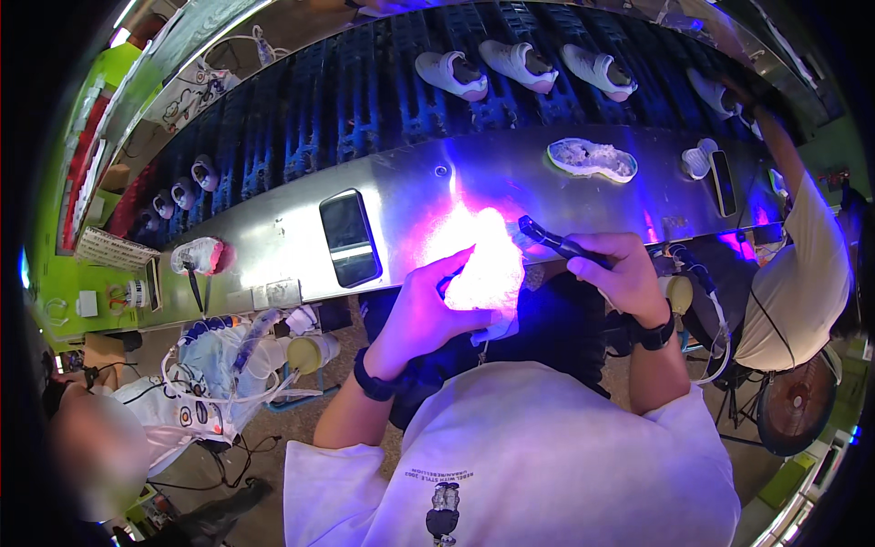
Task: Apply glue or adhesive to shoe soles and inspect finished shoe components on an assembly line.
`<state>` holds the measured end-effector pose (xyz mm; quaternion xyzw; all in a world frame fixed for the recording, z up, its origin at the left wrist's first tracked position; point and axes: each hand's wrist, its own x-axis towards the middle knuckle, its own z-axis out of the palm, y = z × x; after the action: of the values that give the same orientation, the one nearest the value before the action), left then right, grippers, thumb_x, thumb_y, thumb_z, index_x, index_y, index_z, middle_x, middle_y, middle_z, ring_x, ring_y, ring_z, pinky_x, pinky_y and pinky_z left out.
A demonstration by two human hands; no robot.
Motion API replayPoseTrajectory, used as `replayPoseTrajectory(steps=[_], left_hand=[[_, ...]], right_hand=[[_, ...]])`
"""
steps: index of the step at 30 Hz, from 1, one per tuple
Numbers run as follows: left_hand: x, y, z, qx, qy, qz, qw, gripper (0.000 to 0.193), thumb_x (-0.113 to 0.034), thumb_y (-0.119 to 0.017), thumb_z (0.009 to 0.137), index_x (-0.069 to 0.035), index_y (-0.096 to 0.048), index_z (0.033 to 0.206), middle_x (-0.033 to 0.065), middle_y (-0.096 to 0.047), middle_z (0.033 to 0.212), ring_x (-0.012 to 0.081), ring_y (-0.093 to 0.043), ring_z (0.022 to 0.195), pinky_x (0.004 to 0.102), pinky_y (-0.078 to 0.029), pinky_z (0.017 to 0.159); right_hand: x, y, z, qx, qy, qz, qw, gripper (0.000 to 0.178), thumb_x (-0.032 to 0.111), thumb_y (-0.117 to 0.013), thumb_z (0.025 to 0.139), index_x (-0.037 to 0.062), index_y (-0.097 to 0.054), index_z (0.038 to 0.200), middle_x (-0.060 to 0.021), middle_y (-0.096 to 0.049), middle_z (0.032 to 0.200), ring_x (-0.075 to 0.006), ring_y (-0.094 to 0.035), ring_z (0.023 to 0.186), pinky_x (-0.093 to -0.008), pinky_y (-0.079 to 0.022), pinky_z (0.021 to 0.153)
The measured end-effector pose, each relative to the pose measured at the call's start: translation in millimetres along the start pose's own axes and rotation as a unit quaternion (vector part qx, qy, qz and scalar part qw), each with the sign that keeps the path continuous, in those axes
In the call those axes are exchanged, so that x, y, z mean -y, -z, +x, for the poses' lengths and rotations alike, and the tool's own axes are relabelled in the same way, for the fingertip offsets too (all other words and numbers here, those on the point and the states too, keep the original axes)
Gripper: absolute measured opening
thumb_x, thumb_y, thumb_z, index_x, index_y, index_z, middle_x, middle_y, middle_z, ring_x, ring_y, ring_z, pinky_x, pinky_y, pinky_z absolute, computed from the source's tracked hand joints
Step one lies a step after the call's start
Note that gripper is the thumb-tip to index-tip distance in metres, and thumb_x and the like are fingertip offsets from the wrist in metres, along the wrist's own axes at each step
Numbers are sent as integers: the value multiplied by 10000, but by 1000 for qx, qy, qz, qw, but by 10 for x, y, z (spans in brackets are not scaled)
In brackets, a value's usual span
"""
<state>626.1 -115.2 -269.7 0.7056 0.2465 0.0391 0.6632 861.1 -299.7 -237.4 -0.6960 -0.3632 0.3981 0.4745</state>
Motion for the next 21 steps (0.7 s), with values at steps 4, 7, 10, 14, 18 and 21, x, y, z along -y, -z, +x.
replayPoseTrajectory(steps=[4, 7, 10, 14, 18, 21], left_hand=[[60, 15, -27, 20, 41, -65, 997, 947, -254, -944, 706, 154, -478, 1423, 194, -668, 1280, 218, -609, 1212, 352, -472, 1062], [94, -10, -21, 27, 72, -122, 990, 967, -269, -948, 715, 170, -461, 1426, 171, -672, 1246, 213, -604, 1189, 343, -472, 1053], [80, -14, -15, 21, 81, -110, 990, 954, -254, -954, 711, 164, -471, 1419, 143, -673, 1236, 191, -612, 1163, 333, -480, 1037], [-17, -59, -10, 26, 95, -156, 983, 849, -222, -931, 754, 153, -507, 1386, 116, -684, 1210, 166, -621, 1138, 320, -492, 1014], [-48, -127, -15, 12, 115, -242, 963, 588, -150, -843, 861, 76, -583, 1337, 68, -699, 1157, 120, -636, 1074, 293, -516, 959], [-80, -149, 0, 18, 121, -259, 958, 488, -131, -798, 905, 33, -607, 1323, 41, -700, 1135, 102, -644, 1035, 277, -526, 923]], right_hand=[[-30, 56, -13, 36, -1, 9, 999, 290, 97, -781, 893, -46, -738, 1142, -51, -713, 846, -99, -641, 704, -248, -506, 637], [-49, 48, -43, 29, 2, 18, 999, 281, 104, -783, 897, -37, -743, 1137, -49, -715, 849, -99, -644, 706, -247, -505, 634], [-71, 32, -56, 35, 17, 2, 999, 282, 105, -782, 899, -33, -742, 1141, -49, -718, 859, -94, -643, 709, -244, -504, 636], [-122, -9, -89, 18, 6, 6, 1000, 278, 93, -774, 902, -27, -742, 1150, -50, -722, 871, -90, -641, 722, -243, -501, 651], [-171, -36, -95, 28, -9, 3, 1000, 301, 65, -751, 917, -21, -723, 1204, -71, -754, 923, -111, -660, 846, -274, -527, 795], [-303, -72, -75, -3, 22, -23, 999, 303, 61, -755, 911, -21, -722, 1201, -68, -749, 947, -121, -661, 870, -277, -522, 821]])
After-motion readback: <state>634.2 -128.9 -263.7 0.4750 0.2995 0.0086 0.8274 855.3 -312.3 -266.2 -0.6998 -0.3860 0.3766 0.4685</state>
